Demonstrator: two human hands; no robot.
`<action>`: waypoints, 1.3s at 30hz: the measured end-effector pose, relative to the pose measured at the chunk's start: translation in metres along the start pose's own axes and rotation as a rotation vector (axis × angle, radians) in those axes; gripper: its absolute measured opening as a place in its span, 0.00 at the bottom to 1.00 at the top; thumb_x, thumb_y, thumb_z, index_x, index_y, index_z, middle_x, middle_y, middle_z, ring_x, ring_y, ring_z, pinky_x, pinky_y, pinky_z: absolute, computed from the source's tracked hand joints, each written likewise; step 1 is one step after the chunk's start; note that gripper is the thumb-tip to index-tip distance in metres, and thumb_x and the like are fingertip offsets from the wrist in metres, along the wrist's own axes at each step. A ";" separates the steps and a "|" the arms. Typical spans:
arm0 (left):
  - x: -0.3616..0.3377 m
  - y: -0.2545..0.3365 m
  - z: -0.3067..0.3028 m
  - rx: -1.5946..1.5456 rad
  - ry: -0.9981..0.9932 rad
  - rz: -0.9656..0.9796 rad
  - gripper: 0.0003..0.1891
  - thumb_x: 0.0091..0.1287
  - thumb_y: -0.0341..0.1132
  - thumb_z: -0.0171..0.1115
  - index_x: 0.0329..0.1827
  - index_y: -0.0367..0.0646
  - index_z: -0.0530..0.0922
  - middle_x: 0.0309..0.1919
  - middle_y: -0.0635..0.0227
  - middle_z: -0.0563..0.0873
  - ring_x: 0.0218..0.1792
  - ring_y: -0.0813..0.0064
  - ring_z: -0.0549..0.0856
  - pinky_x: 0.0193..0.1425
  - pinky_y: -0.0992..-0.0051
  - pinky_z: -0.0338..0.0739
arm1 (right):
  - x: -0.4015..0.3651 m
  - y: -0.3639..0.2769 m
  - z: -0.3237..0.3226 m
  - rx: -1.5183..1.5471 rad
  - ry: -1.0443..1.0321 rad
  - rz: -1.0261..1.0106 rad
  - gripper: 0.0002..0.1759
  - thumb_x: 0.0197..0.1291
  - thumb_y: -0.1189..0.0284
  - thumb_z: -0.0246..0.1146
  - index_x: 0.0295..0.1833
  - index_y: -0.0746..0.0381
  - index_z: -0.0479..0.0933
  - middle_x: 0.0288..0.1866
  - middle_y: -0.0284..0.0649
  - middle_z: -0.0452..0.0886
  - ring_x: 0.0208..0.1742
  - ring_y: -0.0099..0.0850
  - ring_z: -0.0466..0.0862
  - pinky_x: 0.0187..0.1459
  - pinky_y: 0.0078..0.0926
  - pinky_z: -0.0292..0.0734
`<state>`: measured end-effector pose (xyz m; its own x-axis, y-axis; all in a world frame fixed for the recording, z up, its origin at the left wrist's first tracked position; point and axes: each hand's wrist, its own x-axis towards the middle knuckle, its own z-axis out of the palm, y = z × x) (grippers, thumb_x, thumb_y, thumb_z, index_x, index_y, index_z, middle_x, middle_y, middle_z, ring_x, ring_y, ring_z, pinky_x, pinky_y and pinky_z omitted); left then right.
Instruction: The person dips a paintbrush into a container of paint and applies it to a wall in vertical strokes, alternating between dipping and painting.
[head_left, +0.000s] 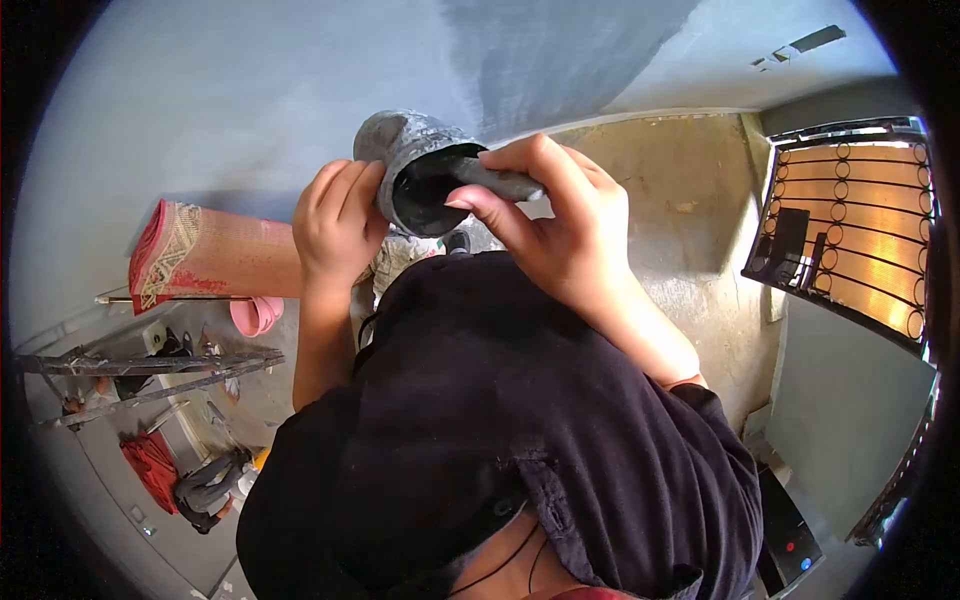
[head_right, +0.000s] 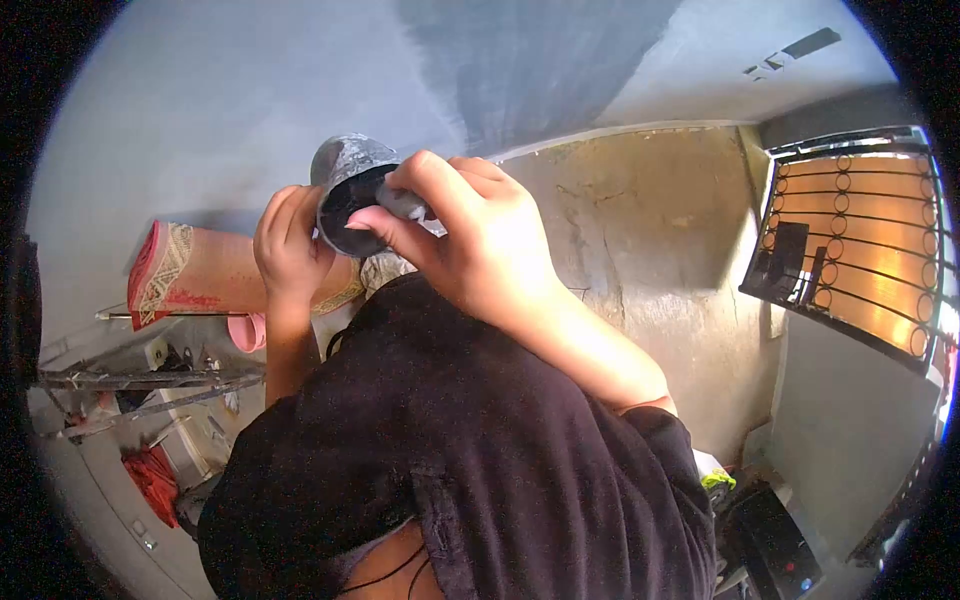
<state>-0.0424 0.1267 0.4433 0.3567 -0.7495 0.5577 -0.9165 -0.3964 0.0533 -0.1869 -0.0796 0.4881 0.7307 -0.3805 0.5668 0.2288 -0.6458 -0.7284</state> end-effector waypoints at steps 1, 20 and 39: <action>0.002 0.001 -0.001 -0.013 -0.026 -0.027 0.26 0.42 0.25 0.69 0.51 0.42 0.83 0.46 0.64 0.87 0.49 0.57 0.86 0.51 0.61 0.82 | 0.000 0.000 -0.002 0.013 0.035 -0.043 0.19 0.51 0.65 0.81 0.40 0.61 0.79 0.30 0.38 0.84 0.28 0.37 0.84 0.35 0.32 0.80; 0.021 -0.016 -0.018 -0.364 -0.391 -0.321 0.15 0.55 0.27 0.67 0.47 0.38 0.82 0.41 0.58 0.86 0.46 0.53 0.84 0.50 0.62 0.79 | 0.011 0.017 -0.068 0.119 -0.306 -0.199 0.14 0.58 0.74 0.71 0.50 0.56 0.83 0.46 0.31 0.88 0.45 0.34 0.85 0.51 0.35 0.74; 0.017 -0.012 -0.023 -0.303 -0.246 -0.257 0.19 0.51 0.24 0.69 0.49 0.38 0.82 0.43 0.58 0.87 0.46 0.53 0.85 0.49 0.62 0.80 | 0.011 -0.006 -0.081 0.042 -0.096 -0.292 0.14 0.54 0.80 0.72 0.47 0.65 0.83 0.43 0.43 0.89 0.38 0.35 0.85 0.44 0.33 0.74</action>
<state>-0.0294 0.1306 0.4713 0.5780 -0.7651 0.2839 -0.7913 -0.4403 0.4243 -0.2321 -0.1332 0.5302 0.6872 -0.1176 0.7169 0.4630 -0.6896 -0.5569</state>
